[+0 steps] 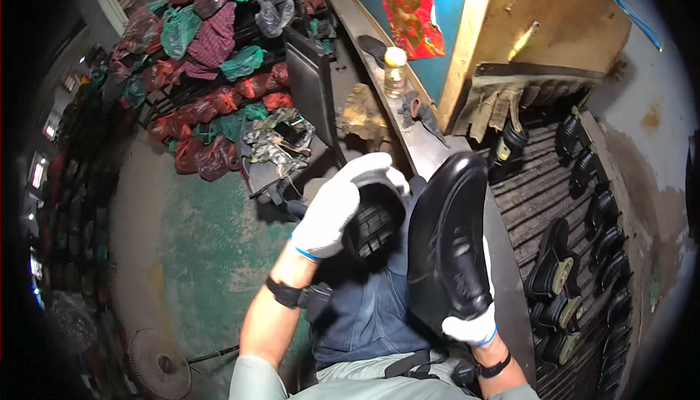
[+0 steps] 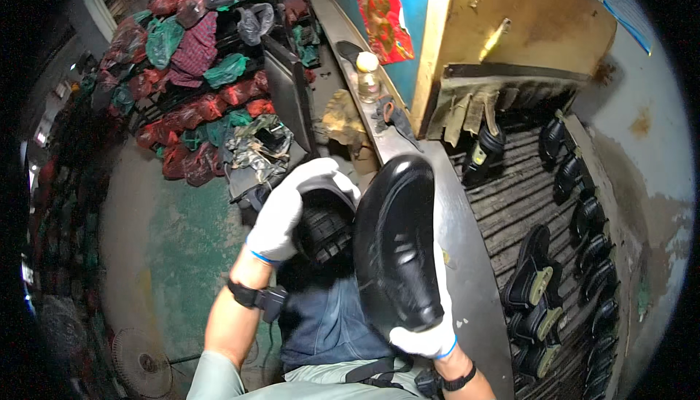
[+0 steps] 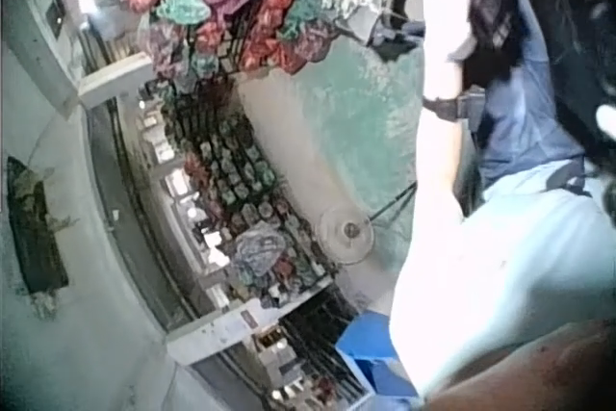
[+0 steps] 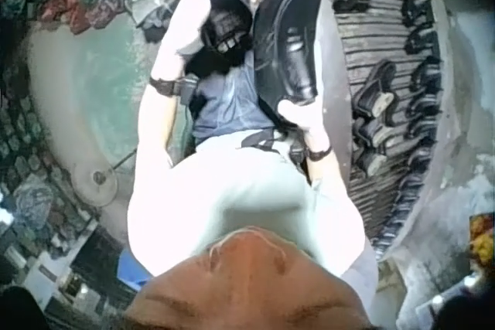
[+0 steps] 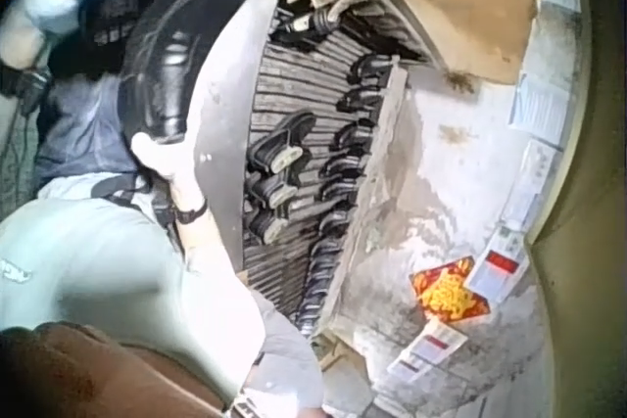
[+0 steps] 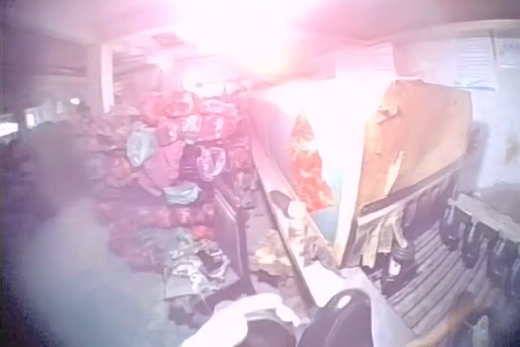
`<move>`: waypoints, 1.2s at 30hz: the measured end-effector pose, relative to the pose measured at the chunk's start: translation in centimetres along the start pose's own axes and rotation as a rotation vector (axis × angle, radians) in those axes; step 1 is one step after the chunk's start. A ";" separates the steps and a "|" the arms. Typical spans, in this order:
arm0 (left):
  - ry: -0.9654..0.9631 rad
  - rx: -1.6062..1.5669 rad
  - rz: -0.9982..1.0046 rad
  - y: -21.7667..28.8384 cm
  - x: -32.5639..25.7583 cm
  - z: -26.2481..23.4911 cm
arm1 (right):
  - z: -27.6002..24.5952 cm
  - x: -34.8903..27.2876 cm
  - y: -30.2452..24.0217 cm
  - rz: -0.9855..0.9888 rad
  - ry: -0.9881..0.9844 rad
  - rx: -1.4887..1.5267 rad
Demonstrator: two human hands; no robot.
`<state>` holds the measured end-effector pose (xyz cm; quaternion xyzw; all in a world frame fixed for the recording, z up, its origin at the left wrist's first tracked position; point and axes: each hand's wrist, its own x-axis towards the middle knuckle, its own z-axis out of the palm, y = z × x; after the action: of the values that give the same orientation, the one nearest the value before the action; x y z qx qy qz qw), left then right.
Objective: The person picks up a shoe from a conveyor, scrapes the sole with a hand tool, and pulls the shoe off a last before placing it back on the conveyor.
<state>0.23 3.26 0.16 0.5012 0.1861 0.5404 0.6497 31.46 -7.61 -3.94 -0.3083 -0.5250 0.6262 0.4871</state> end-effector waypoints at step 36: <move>0.001 0.135 -0.167 1.4 -1.5 -0.1 | 2.2 1.7 5.8 -0.111 -0.177 -0.438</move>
<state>-1.14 1.82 0.86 0.5262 0.2638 0.4708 0.6571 27.30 -6.65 -8.73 -0.3211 -0.7052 0.4941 0.3943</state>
